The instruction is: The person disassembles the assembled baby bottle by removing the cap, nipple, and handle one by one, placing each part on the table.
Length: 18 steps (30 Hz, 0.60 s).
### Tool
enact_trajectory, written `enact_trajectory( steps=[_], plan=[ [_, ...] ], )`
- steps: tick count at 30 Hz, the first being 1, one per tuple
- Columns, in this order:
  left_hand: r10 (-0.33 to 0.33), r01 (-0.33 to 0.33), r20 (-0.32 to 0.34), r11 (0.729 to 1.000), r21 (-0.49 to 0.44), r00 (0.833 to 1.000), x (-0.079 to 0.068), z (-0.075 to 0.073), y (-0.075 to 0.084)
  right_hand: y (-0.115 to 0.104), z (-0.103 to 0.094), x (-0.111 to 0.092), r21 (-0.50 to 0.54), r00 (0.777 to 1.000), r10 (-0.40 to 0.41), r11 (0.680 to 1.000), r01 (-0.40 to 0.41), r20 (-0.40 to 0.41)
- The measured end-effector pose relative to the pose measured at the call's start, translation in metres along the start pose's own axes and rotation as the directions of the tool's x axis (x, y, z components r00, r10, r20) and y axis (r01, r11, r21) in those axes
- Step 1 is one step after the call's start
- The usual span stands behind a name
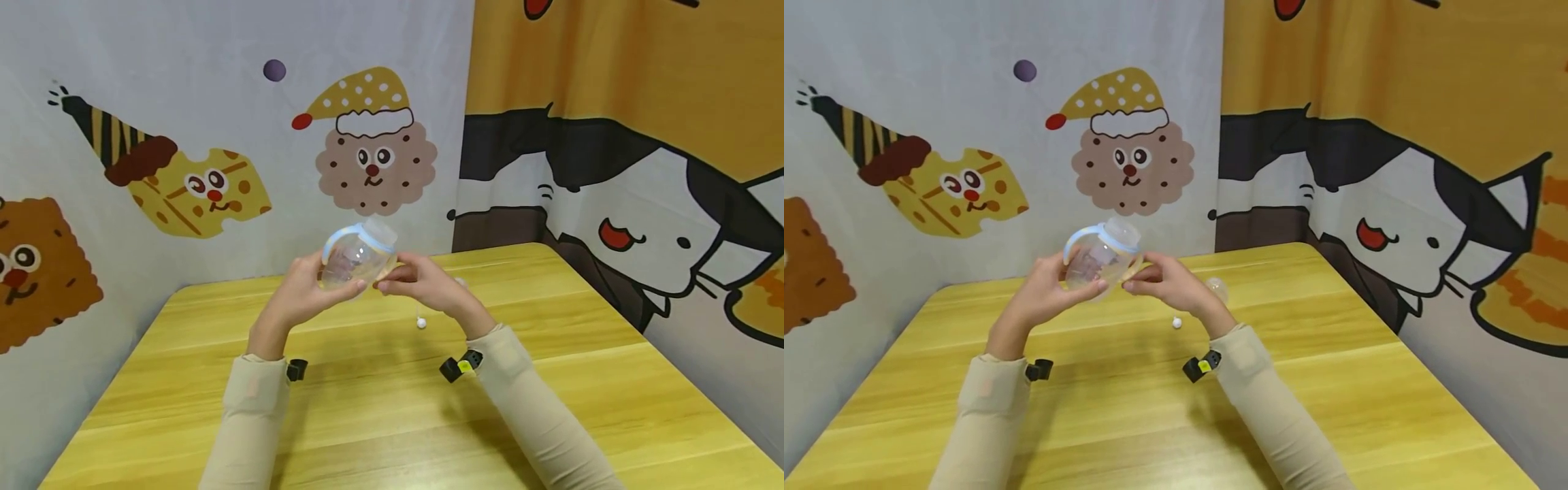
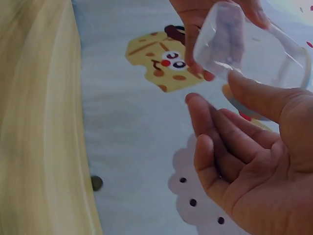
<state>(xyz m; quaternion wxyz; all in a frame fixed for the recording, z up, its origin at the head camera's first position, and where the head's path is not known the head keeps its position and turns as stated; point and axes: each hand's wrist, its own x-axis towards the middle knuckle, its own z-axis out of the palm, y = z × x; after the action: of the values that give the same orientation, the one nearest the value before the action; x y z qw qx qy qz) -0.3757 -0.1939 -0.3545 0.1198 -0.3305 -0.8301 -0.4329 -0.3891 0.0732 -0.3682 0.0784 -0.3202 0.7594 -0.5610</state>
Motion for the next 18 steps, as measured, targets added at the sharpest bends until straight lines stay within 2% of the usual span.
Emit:
enact_trajectory(
  steps=[8,18],
  plan=[
    [0.01,-0.011,-0.012,1.0,-0.02,1.0,-0.0008,-0.0004,0.0012,0.0022,0.0085,0.0052,0.054,0.999,-0.03,0.998,0.03,0.013],
    [0.002,-0.002,-0.012,1.0,0.009,1.0,0.0001,-0.0015,0.0028,0.0005,0.0056,0.0042,0.063,0.999,-0.036,0.997,0.038,-0.03]
  ],
)
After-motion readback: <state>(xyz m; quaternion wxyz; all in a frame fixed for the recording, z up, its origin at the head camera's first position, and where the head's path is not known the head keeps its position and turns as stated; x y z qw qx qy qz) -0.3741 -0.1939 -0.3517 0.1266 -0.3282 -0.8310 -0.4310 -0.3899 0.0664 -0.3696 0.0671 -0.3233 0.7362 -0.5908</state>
